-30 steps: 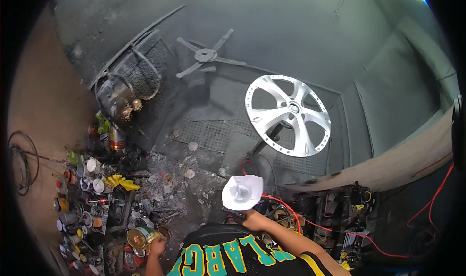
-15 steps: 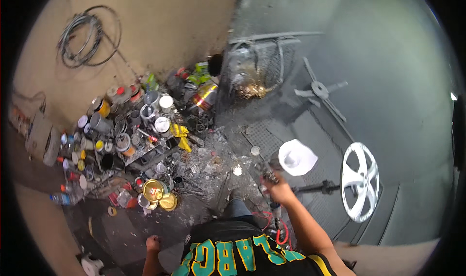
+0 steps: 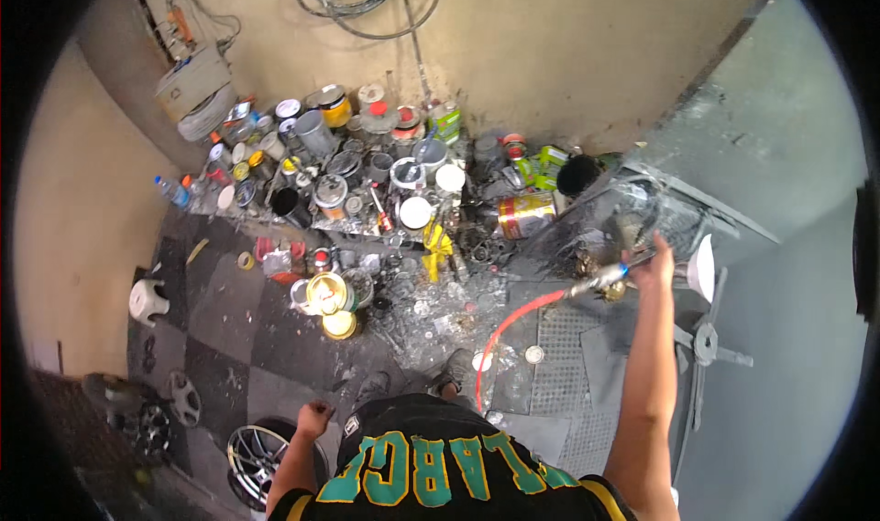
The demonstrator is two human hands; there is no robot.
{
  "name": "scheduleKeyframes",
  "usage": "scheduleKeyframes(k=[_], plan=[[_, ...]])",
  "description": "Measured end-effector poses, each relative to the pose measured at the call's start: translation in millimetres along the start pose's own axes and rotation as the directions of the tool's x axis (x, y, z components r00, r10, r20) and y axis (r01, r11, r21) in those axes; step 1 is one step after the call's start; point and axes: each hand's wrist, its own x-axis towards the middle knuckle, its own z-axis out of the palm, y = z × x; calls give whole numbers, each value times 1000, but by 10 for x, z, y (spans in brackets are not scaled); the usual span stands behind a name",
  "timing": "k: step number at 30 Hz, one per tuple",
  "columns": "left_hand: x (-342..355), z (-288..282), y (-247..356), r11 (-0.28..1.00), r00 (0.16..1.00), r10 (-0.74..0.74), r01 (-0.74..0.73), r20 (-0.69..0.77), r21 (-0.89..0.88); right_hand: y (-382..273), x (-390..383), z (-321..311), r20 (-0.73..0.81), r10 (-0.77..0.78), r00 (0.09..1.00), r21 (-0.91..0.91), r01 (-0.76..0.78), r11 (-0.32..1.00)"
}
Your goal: The person places a wheel rim on a stand, sprays paint onto it using a spray gun while turning it by hand, pours liquid into the spray gun container, and spray paints the rim again.
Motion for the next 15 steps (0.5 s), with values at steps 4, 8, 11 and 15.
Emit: scheduleKeyframes(k=[4, 8, 11, 15], plan=[[-397, 250, 150, 999, 1000, 8, -8, 7, 32, -282, 847, 306, 133, 147, 980, 67, -157, 985], [-783, 630, 454, 983, 995, -77, 86, 64, -163, -387, 1091, 644, 170, 190, 967, 136, -214, 967], [-975, 809, 326, 999, 997, -14, 17, 71, -44, -359, 1215, 793, 121, 230, 966, 37, -236, 971], [-995, 990, -97, 886, 917, 279, -361, 286, 291, -280, 1107, 856, 62, 131, 989, 48, -134, 990]])
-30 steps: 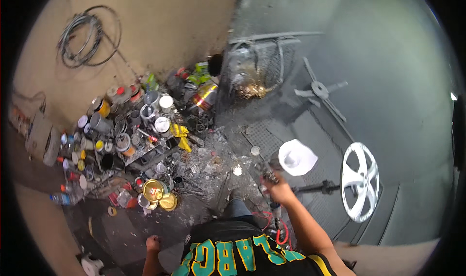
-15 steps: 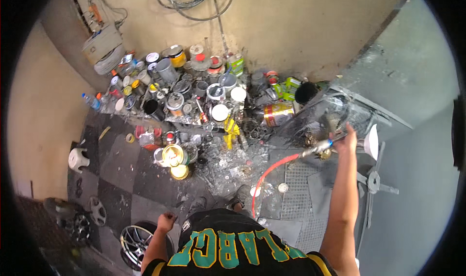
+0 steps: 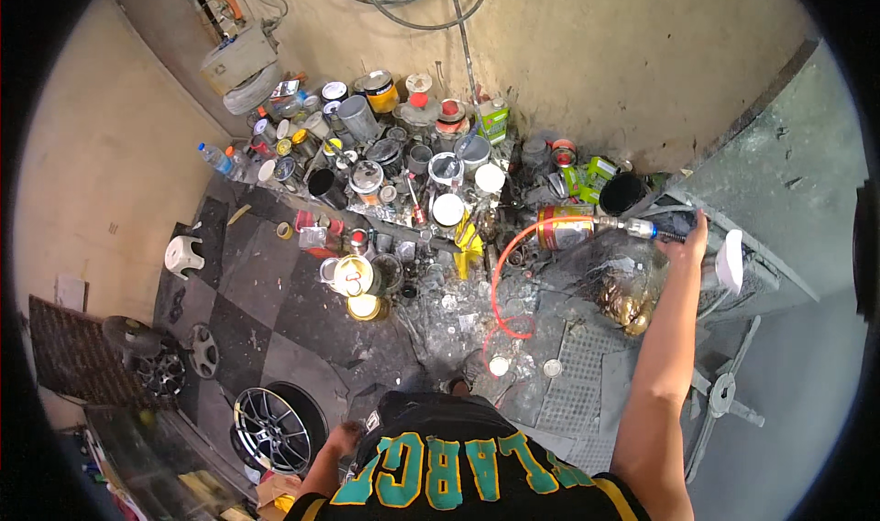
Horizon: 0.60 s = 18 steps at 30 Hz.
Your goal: The person places a wheel rim on a stand, sprays paint onto it using a spray gun while turning it by hand, pours liquid into the spray gun container, and spray paints the rim again.
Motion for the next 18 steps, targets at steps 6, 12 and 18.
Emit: scheduleKeyframes(k=[6, 12, 18], plan=[[88, 89, -150, 941, 976, -215, 198, -32, -273, 33, -418, -164, 85, -57, 995, 38, 54, 998], [550, -219, -62, 936, 969, -239, 211, -65, -283, -31, -96, -315, 60, 71, 996, -3, -71, 997], [1262, -803, -105, 946, 975, -219, 221, 35, -236, -128, 54, -231, 92, 113, 989, 47, -117, 992]])
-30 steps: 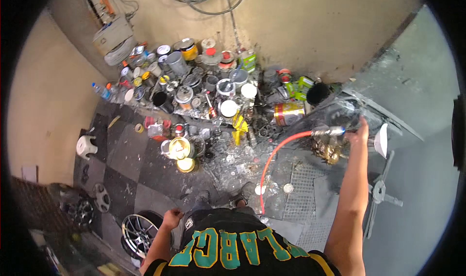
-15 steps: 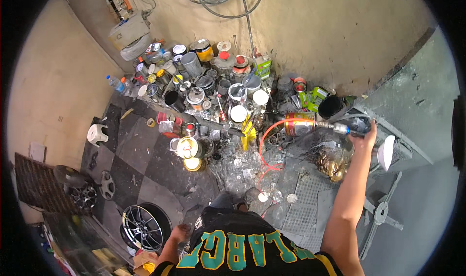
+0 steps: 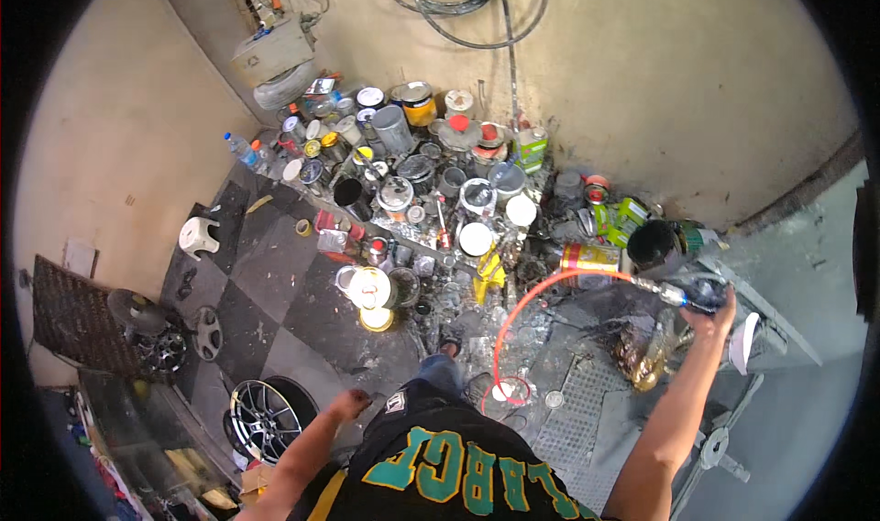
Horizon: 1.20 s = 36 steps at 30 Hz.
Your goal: The person places a wheel rim on a stand, sprays paint onto it using a spray gun while turning it by hand, pours liquid into the spray gun container, and spray paints the rim again.
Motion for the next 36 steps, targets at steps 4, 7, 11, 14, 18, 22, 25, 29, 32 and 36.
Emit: scheduleKeyframes(k=[4, 7, 11, 14, 18, 22, 25, 29, 32, 36], plan=[[391, -674, 734, 995, 995, -92, 91, -33, -36, 163, -53, 236, -133, -84, 988, -44, 79, 996], [917, -1009, 898, 1000, 998, -9, 9, -57, -4, 260, 173, 120, -210, -143, 967, -104, 123, 987], [1562, -1576, 1719, 966, 953, 215, -239, -214, -95, 621, 112, -39, -280, -363, 889, -333, 265, 905], [2003, -2152, 2503, 898, 880, 218, -350, -422, -265, 843, 69, -147, -349, -514, 783, -507, 304, 807], [2804, -3293, 3326, 853, 620, 286, -512, -731, -100, 1224, -239, -44, -263, -719, 643, -728, 357, 586], [3437, -4332, 3857, 909, 599, 28, -348, -800, -229, 1540, -680, 180, -118, -790, 602, -814, 397, 424], [4099, -4587, 3495, 980, 549, -25, -150, -835, -128, 1859, -1031, 427, 98, -757, 646, -844, 457, 281], [4296, -4452, 3300, 968, 377, 2, -232, -926, -92, 2097, -1403, 854, 323, -560, 763, -869, 474, 146], [3977, -4304, 3390, 959, 361, 82, -284, -929, -25, 2258, -1281, 326, 260, -415, 872, -881, 390, 268], [3045, -4245, 3649, 934, 365, 283, -316, -887, 167, 2334, -1237, 1035, 391, -366, 844, -806, 506, 306]])
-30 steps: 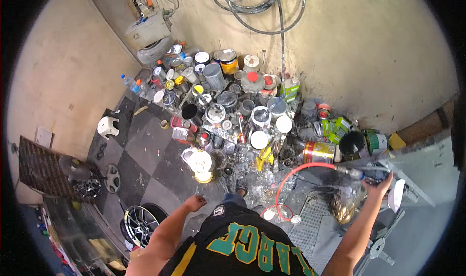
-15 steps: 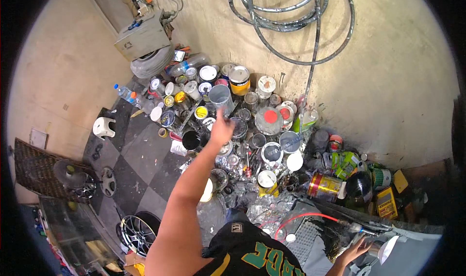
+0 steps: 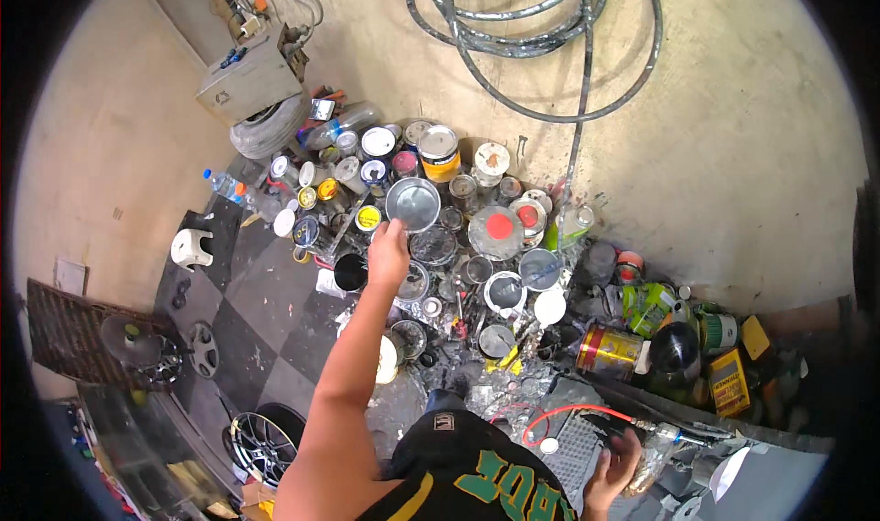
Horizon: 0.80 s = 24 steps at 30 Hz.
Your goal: The person places a wheel rim on a stand, sprays paint onto it using a spray gun while turning it by hand, pours liquid into the spray gun container, and spray paints the rim again.
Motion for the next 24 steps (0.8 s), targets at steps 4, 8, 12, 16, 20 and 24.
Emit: scheduleKeyframes(k=[4, 8, 12, 16, 20, 24], plan=[[-283, -793, 741, 961, 951, 275, -274, 144, -22, -417, 382, 389, 320, -224, 920, -102, 269, 958], [-825, -1106, 1520, 868, 802, 495, -476, 334, -143, -748, 608, 1009, 459, -336, 822, 56, 351, 935], [-1648, -1041, 2068, 820, 622, 569, -475, 537, -318, -792, 475, 897, 454, -382, 805, -89, 467, 880], [-2352, -782, 2468, 703, 435, 708, -359, 557, -613, -298, 37, 476, 171, -223, 960, 287, 168, 943], [-2477, -643, 2469, 694, 292, 644, 166, 708, -700, 81, -323, -35, 127, -153, 980, 165, 132, 977], [-2049, -205, 1866, 785, 500, 591, -175, 633, -595, 196, -738, -311, 27, -58, 998, 137, 54, 989]])
